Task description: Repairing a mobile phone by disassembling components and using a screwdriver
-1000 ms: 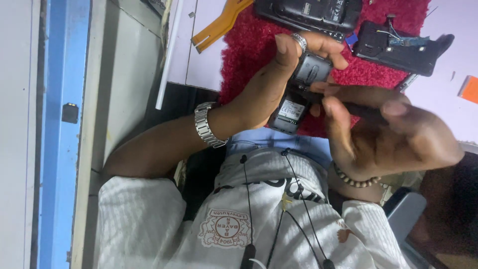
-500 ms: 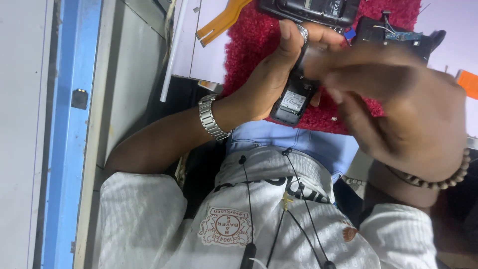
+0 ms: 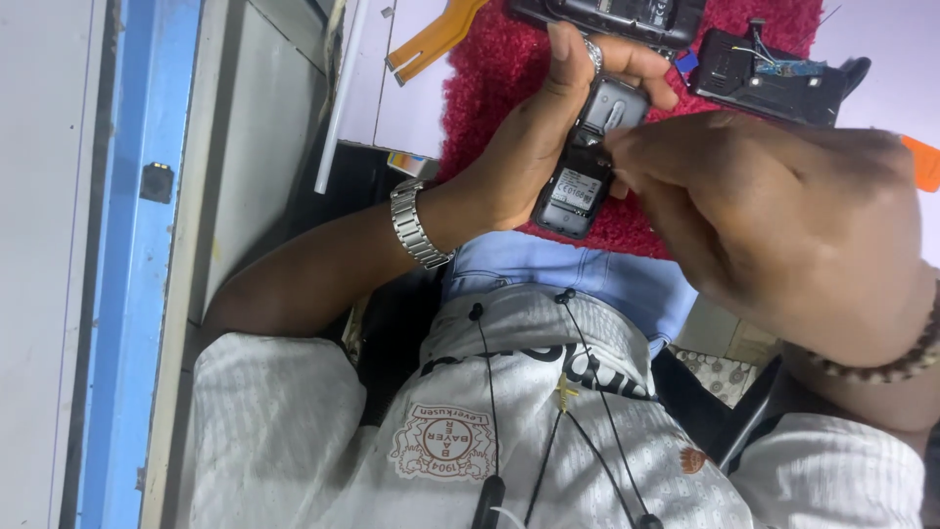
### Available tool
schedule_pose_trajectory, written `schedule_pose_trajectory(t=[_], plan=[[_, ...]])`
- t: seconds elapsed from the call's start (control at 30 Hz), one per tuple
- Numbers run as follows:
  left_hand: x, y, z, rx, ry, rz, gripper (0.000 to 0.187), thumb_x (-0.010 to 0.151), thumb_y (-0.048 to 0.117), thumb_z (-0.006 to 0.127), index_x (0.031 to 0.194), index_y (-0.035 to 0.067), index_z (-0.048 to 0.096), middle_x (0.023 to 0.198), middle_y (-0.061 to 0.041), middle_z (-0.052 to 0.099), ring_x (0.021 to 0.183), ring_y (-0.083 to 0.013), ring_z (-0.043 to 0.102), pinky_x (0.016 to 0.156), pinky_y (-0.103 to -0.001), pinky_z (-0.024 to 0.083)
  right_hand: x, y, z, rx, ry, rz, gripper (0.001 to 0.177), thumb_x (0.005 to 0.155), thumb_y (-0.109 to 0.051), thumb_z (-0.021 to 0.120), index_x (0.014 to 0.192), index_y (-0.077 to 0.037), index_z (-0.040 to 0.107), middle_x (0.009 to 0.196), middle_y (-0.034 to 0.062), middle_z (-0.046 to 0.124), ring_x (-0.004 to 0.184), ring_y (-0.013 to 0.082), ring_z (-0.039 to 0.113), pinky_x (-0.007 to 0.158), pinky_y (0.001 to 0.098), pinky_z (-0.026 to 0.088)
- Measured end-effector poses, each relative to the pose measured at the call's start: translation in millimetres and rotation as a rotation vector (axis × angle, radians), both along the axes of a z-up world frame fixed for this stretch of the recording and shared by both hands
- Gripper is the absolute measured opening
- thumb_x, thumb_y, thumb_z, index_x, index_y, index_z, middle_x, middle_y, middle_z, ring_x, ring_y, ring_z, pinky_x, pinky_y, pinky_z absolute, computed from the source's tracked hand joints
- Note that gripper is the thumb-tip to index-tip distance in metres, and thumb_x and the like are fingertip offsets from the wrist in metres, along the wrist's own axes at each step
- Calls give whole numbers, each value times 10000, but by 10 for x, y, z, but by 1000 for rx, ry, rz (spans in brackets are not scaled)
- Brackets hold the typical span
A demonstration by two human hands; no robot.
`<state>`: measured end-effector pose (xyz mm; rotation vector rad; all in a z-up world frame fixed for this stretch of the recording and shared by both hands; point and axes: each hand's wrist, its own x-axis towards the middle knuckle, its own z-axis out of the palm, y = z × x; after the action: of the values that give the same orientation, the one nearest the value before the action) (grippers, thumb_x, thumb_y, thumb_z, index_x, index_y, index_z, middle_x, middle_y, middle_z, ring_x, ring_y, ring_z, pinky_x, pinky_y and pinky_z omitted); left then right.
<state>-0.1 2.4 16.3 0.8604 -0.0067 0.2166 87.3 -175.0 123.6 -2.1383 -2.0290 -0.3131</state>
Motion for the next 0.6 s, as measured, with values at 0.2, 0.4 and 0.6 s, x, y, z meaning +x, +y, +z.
schedule_pose_trajectory(t=[0.2, 0.4, 0.6], plan=[[250, -83, -763, -656, -338, -133, 496, 1235, 489, 471, 1412, 46, 607, 1430, -76, 604, 1434, -106, 441, 1298, -287, 290, -82, 283, 286, -175, 280, 94, 344, 1090, 124, 594, 1397, 13, 488, 1639, 315, 546, 1200, 459, 737, 524, 521, 498], [34, 26, -176, -39, -3, -18, 923, 940, 822, 403, 1329, 11, 609, 1231, -99, 690, 876, -176, 651, 804, -341, 567, -26, 83, 104, -56, -96, 40, 247, 1319, -351, 789, 1243, -124, 850, 1110, -17, 833, 908, 203, 796, 672, 366, 550], [24, -4, -128, -61, -41, 13, 857, 955, 803, 427, 1276, 31, 618, 1116, -120, 713, 757, -286, 686, 648, -415, 599, -43, 220, 287, -182, 290, 39, 289, 1127, 59, 676, 1371, -68, 765, 1186, 67, 804, 995, 288, 789, 752, 400, 586]])
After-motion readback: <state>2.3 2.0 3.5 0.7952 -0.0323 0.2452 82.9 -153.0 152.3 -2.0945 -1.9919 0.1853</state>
